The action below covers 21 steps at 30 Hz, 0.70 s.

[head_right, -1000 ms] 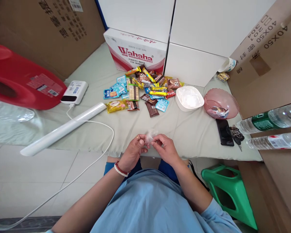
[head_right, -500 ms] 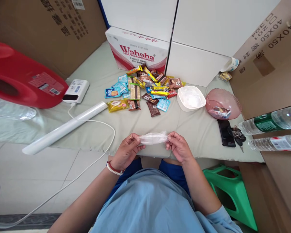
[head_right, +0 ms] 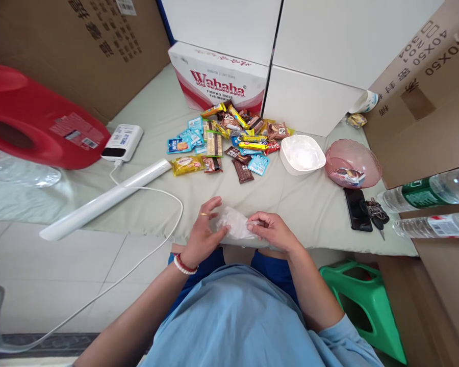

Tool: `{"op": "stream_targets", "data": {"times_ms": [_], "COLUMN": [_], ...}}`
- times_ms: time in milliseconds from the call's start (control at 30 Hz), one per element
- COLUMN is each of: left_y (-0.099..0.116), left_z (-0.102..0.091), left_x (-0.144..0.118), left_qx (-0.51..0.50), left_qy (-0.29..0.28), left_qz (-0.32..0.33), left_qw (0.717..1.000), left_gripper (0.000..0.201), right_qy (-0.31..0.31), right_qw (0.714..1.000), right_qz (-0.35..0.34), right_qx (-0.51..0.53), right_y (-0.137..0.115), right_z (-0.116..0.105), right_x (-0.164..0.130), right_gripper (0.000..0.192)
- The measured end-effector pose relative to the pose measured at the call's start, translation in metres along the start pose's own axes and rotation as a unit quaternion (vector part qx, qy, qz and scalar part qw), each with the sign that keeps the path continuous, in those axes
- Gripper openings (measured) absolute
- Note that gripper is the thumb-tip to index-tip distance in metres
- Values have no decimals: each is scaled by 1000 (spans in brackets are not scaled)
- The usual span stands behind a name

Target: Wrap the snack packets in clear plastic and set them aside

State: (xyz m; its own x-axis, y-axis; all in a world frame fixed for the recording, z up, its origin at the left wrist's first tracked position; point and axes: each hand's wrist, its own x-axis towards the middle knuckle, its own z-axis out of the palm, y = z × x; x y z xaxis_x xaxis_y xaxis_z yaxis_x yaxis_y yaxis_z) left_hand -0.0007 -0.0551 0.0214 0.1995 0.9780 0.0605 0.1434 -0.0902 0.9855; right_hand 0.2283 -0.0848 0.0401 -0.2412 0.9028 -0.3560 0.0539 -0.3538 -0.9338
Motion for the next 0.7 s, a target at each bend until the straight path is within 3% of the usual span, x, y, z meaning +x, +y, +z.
{"op": "stream_targets", "data": {"times_ms": [67, 133, 200, 300, 433, 533, 700], "left_y": [4, 7, 6, -1, -10, -10, 1], "left_z": [-1, -1, -1, -3, -3, 3, 19], "left_x": [4, 10, 16, 23, 26, 23, 14], "left_qx": [72, 85, 41, -90, -167, -175, -160], "left_qy": [-60, -104, -72, 54, 162, 168, 94], "left_qz": [81, 83, 19, -77, -113, -106, -69], "left_qw": [992, 987, 996, 991, 966, 964, 980], "left_gripper": [51, 23, 17, 26, 36, 43, 45], "right_qy": [-39, -45, 0, 82, 156, 220, 206], "right_qw": [999, 999, 999, 994, 988, 975, 977], "right_qz": [18, 21, 4, -11, 13, -1, -1], "right_qx": [4, 23, 52, 69, 5, -9, 53], "right_y": [-5, -8, -8, 0, 13, 13, 3], "right_z": [2, 2, -2, -14, -28, -20, 20], "right_x": [0, 0, -1, -2, -9, -11, 7], "right_gripper": [41, 41, 41, 40, 47, 47, 56]}}
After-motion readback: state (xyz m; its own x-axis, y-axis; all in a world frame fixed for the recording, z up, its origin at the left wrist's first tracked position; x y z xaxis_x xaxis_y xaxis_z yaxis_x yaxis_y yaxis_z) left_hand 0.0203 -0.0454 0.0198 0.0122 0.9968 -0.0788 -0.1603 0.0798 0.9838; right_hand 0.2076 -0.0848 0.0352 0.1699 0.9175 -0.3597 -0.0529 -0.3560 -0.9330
